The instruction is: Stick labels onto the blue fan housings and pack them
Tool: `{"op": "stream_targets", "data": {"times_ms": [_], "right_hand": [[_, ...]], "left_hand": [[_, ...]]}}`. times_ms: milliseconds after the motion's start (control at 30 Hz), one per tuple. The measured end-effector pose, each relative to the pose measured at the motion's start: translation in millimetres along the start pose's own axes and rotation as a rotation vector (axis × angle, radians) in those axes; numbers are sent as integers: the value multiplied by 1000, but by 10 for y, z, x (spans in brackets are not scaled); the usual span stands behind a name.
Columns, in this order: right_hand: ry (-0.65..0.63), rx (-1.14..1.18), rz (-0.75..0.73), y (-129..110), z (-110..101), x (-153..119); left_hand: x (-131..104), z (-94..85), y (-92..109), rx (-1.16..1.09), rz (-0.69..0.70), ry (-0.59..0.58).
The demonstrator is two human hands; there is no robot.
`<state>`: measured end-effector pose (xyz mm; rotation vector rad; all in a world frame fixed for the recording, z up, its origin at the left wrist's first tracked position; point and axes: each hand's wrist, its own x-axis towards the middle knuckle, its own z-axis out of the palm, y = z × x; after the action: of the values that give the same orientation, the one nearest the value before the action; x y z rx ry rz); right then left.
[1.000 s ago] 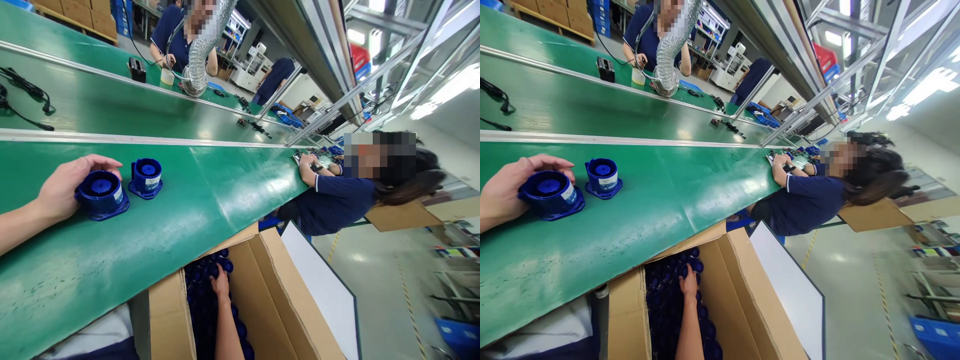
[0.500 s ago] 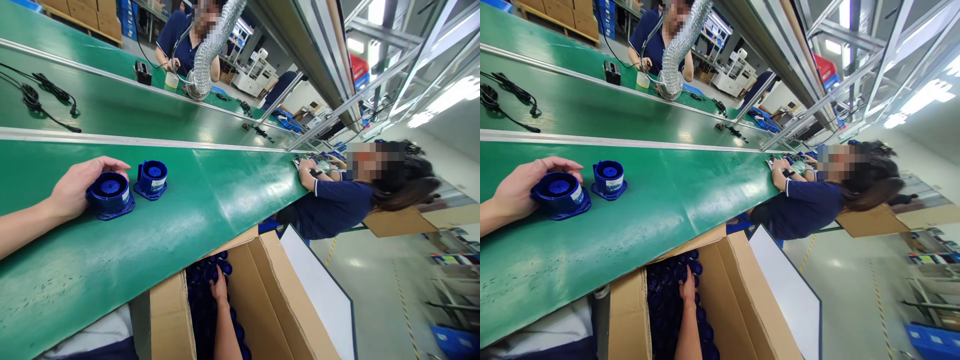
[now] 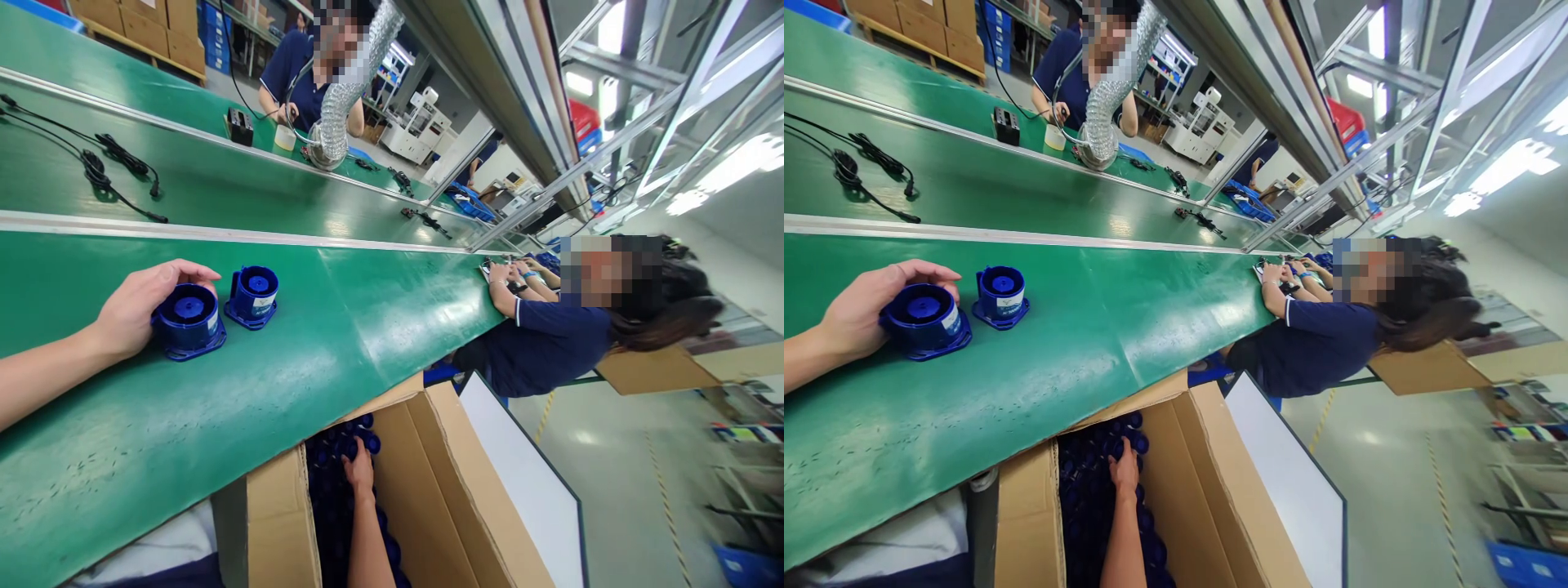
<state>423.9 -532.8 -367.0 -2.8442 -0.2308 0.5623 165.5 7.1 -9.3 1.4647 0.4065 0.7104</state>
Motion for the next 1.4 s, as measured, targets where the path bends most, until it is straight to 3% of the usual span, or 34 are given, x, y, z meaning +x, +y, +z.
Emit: {"op": "stream_targets", "data": {"times_ms": [233,500,767,867,1000,1100,1167,1200,1233,1300,1400], "right_hand": [[29,0,44,-34,-84,-27],[28,44,63,-88,-38,-43],[21,108,8,-45,-71,-130],[74,144,-33,-51,-243,-212],[280,212,-85,-172,-795,-276],[556,345,-135,-560,-1369,-424],[970,638,-251,-1022,-1741,-633],[1044,707,-335,-1302,-1904,-760],[1067,743,-415,-1601,-2046,-890],[952,764,-665,-2223,-2259,-1130],[567,675,-972,-3125,-2415,-1371]], "left_hand": [[4,-1,-6,9,-5,-2],[6,-10,-15,-2,-7,-2],[1,-10,-27,24,10,-11],[-20,31,1,50,57,-8],[-32,68,17,65,94,-58],[-26,73,7,68,99,-77],[-26,80,2,78,110,-84],[-28,85,0,83,116,-86],[-31,90,0,86,120,-88],[-40,97,3,92,131,-92],[-57,86,14,111,145,-106]]}}
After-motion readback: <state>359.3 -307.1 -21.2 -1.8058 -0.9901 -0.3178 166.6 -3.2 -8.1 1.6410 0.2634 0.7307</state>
